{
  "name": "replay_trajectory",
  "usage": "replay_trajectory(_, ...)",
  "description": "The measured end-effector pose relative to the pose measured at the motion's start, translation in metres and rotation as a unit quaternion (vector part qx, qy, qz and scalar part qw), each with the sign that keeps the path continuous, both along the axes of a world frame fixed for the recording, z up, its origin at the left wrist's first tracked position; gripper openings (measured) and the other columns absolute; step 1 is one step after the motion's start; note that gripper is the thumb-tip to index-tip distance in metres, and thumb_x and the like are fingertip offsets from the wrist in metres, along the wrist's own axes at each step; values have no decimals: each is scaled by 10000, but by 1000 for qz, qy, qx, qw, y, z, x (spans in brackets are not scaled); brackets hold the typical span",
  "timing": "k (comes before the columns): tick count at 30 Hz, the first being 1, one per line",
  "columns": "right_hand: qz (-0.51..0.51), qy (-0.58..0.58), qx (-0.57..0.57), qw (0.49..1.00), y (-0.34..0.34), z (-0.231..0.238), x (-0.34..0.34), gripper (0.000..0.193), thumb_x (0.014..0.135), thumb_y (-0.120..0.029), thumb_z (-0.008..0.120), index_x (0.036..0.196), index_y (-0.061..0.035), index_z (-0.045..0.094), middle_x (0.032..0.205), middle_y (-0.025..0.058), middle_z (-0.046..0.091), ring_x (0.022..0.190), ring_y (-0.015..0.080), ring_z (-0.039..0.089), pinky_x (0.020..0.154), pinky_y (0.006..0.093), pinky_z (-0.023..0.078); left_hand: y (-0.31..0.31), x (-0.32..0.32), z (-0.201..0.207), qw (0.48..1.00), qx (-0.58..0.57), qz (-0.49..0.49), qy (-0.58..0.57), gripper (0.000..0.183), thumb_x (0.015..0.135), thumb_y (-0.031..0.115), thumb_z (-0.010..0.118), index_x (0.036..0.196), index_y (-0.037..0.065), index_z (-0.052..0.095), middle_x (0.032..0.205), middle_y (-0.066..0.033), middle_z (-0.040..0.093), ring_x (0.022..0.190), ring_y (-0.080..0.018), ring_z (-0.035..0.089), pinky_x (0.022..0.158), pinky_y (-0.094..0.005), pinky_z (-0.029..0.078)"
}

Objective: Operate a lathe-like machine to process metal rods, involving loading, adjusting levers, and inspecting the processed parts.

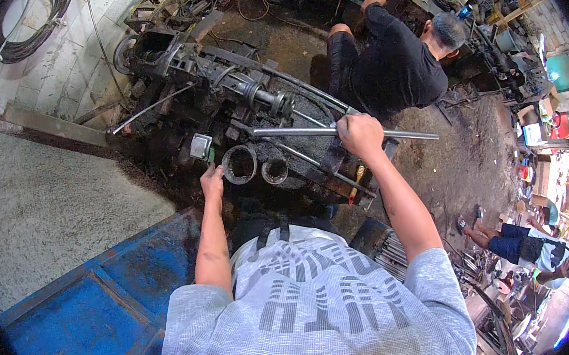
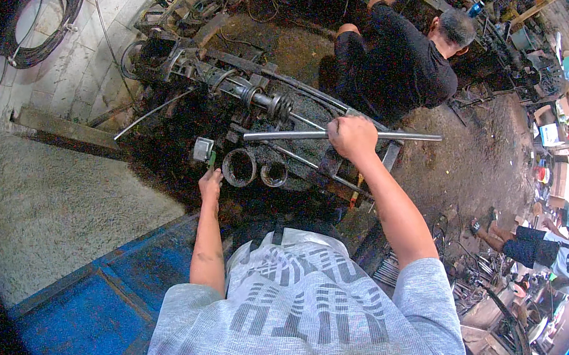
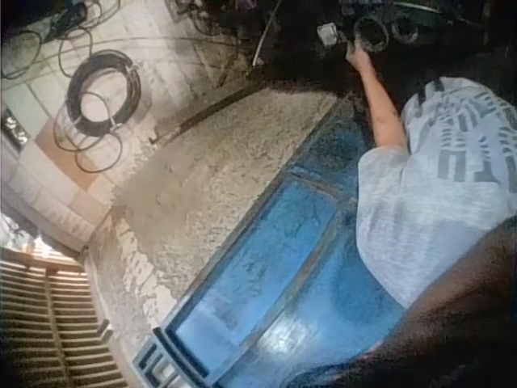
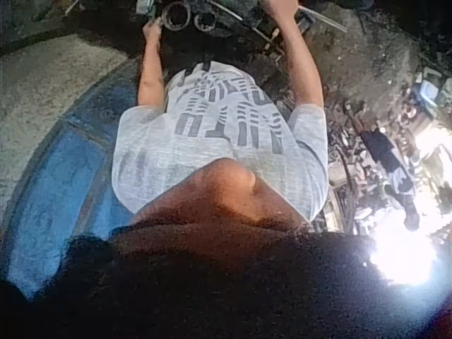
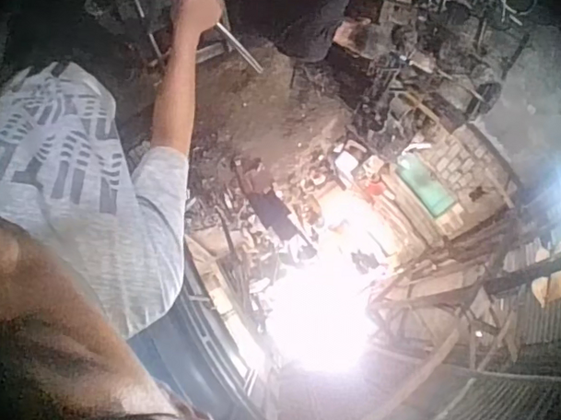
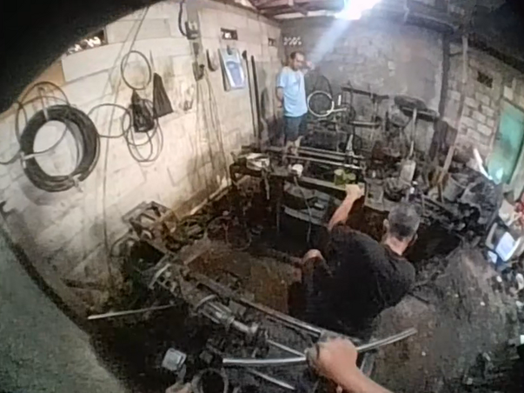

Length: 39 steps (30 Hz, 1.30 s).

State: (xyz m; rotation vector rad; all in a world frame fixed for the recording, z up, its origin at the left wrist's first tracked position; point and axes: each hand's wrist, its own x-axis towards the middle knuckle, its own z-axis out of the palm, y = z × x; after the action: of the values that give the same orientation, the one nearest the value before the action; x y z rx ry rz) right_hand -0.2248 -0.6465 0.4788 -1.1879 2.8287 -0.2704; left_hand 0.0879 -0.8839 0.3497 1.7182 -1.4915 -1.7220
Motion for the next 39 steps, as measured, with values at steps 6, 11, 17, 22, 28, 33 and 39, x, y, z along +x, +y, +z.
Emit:
replay_trajectory(6,7,-4,-25,1000,-1,1,0,340,808,-290,479,650,-59,673,715,170,651,691,352,622,663,462,506,0,-9,11,1000,-1,2,-11,568,868,149,607,1322,-124,402,1281,-201,547,1110,-193,565,925,-266,400)
replay_trajectory(11,15,-3,-23,1000,-2,3,1,346,813,-286,472,649,-51,667,714,173,648,692,352,620,666,465,503,-7,-3,-4,1000,-7,4,0,566,865,141,610,1318,-129,403,1296,-209,533,1137,-206,551,947,-274,392)
replay_trajectory(17,25,0,-46,999,4,2,0,362,817,-292,460,641,-49,663,691,188,637,671,369,616,666,470,501,-4,-5,-5,999,-28,-16,-8,563,874,136,607,1320,-136,395,1309,-226,518,1187,-236,530,982,-297,384)
replay_trajectory(22,25,-11,-41,999,2,5,2,357,812,-295,468,643,-48,663,697,193,634,668,370,617,647,469,502,-10,5,-23,1000,-24,-9,4,557,870,144,613,1325,-107,412,1295,-210,537,1170,-228,541,968,-287,390)
replay_trajectory(28,15,14,-44,999,7,-4,-2,338,797,-287,494,621,-51,661,683,193,630,659,367,616,638,469,503,4,-13,10,1000,-21,-7,-16,552,866,146,615,1327,-89,422,1234,-190,587,1066,-183,579,903,-276,416)
replay_trajectory(33,30,22,-44,998,9,-2,-1,340,800,-286,492,618,-54,662,680,190,632,661,362,619,637,463,503,-4,-2,-8,999,-33,-5,-9,564,866,148,610,1327,-106,409,1238,-205,580,1079,-196,578,916,-279,412)
replay_trajectory(39,33,39,-49,998,10,-3,1,320,803,-277,494,632,-69,668,680,181,638,679,357,622,644,462,498,-6,1,-18,999,-36,-19,-3,583,860,166,615,1309,-141,405,1264,-236,550,1145,-249,557,968,-292,389)
